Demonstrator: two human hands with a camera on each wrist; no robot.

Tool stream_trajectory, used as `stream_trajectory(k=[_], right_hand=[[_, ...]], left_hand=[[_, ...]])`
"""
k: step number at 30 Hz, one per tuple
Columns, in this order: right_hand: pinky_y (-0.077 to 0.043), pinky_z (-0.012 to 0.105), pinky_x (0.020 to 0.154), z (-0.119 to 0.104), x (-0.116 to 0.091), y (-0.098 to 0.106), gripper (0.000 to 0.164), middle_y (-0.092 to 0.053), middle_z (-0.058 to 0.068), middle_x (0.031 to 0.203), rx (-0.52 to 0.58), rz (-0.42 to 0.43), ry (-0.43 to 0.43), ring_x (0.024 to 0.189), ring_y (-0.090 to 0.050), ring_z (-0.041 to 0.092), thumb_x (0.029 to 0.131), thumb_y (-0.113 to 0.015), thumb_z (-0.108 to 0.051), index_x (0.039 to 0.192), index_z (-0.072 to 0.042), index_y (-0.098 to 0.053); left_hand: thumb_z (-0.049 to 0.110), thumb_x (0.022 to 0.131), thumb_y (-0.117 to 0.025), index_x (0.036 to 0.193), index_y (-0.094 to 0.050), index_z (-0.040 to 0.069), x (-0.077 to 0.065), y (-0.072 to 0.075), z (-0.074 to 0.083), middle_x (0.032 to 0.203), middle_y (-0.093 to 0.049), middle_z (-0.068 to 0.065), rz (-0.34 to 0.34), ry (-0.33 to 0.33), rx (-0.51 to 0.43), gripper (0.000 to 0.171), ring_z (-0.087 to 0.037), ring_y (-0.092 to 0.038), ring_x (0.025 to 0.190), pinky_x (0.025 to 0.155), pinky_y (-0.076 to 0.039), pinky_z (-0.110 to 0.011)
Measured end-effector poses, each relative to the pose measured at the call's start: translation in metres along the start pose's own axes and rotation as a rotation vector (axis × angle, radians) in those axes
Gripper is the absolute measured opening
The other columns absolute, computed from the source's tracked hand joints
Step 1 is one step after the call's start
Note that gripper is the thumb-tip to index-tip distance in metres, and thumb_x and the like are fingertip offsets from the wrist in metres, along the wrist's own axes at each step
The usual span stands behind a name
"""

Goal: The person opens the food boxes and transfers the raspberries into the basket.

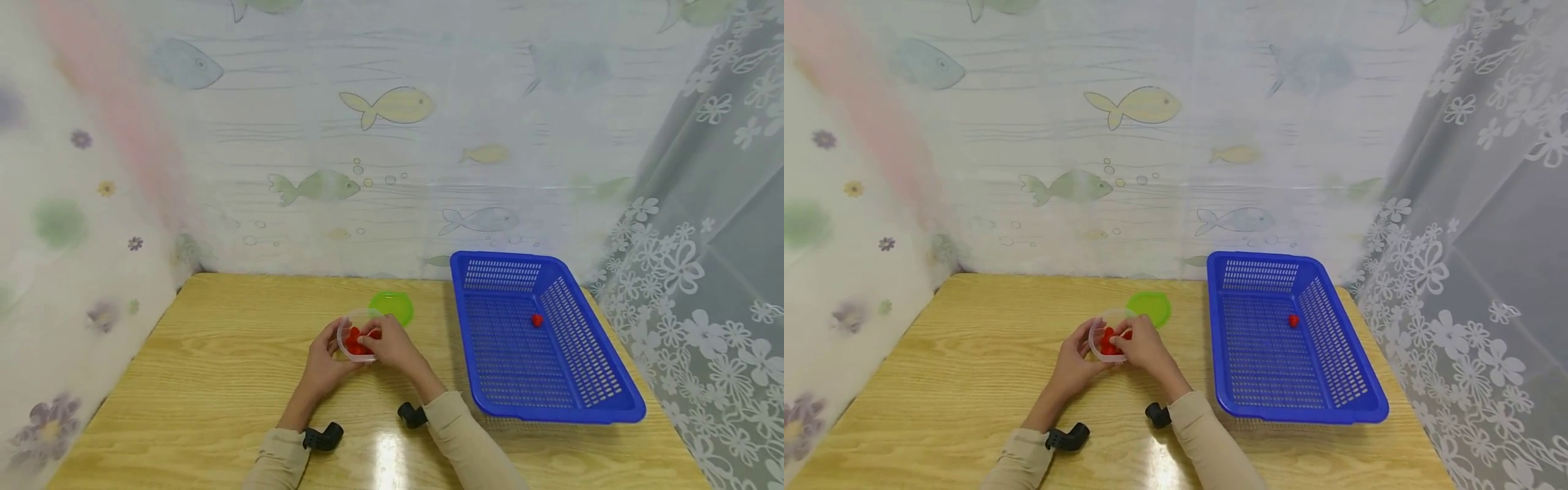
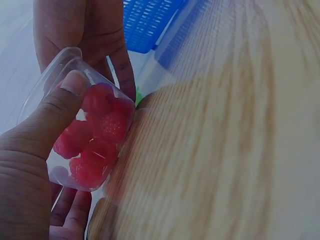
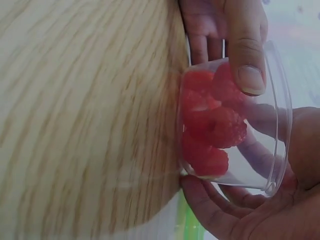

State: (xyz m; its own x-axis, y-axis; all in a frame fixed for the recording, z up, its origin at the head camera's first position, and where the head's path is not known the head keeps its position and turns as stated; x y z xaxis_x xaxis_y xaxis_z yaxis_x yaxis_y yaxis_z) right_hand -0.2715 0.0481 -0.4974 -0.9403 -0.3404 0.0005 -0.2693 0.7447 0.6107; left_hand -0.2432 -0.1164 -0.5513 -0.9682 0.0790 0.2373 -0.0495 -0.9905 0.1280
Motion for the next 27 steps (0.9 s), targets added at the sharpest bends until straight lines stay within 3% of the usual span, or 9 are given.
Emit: stream_trajectory(k=[6,12,19,27], right_hand=[[-0.051,0.055,0.104,0.001,-0.003,0.004,0.009,-0.051,0.026,0.136,0.036,0.13,0.047,0.13,-0.048,0.042,0.098,-0.069,-0.013,0.098,-0.004,-0.069],[-0.036,0.064,0.114,0.003,-0.006,0.01,0.009,-0.046,0.029,0.145,0.109,0.21,0.088,0.138,-0.04,0.044,0.097,-0.069,-0.012,0.101,-0.003,-0.07],[-0.036,0.064,0.113,-0.001,-0.011,0.02,0.011,-0.049,0.027,0.144,0.17,0.261,0.177,0.138,-0.042,0.042,0.097,-0.069,-0.011,0.102,-0.002,-0.072],[-0.036,0.063,0.114,-0.01,-0.019,0.028,0.012,-0.053,0.018,0.142,0.209,0.258,0.201,0.137,-0.045,0.039,0.098,-0.069,-0.013,0.106,-0.004,-0.072]], left_hand=[[-0.004,0.075,-0.088,0.15,-0.043,-0.003,0.0,-0.001,-0.001,0.147,-0.052,-0.025,0.003,-0.004,0.011,0.087,-0.04,-0.051,0.136,0.113,-0.041,-0.048],[-0.003,0.075,-0.088,0.151,-0.043,-0.002,0.0,-0.001,-0.002,0.146,-0.053,-0.025,0.008,0.003,0.006,0.088,-0.039,-0.051,0.137,0.113,-0.042,-0.049],[-0.003,0.074,-0.088,0.15,-0.043,-0.002,0.0,-0.001,-0.002,0.146,-0.053,-0.025,0.008,0.007,-0.003,0.088,-0.039,-0.051,0.137,0.114,-0.041,-0.05],[-0.003,0.075,-0.088,0.15,-0.042,-0.004,0.001,-0.001,-0.004,0.145,-0.053,-0.026,0.005,-0.013,0.013,0.089,-0.04,-0.052,0.136,0.113,-0.042,-0.051]])
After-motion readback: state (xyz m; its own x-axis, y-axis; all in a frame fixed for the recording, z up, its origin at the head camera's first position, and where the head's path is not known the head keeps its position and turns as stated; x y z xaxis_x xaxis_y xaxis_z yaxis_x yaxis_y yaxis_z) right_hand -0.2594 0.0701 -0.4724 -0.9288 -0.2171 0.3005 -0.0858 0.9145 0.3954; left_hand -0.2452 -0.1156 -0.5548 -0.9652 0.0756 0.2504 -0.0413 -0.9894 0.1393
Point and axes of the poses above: each hand's wrist, its own x-axis towards the middle knuckle, its own y-axis out of the back of the hand, z = x × y, the point moved 2 cm from there along x, towards the middle knuckle
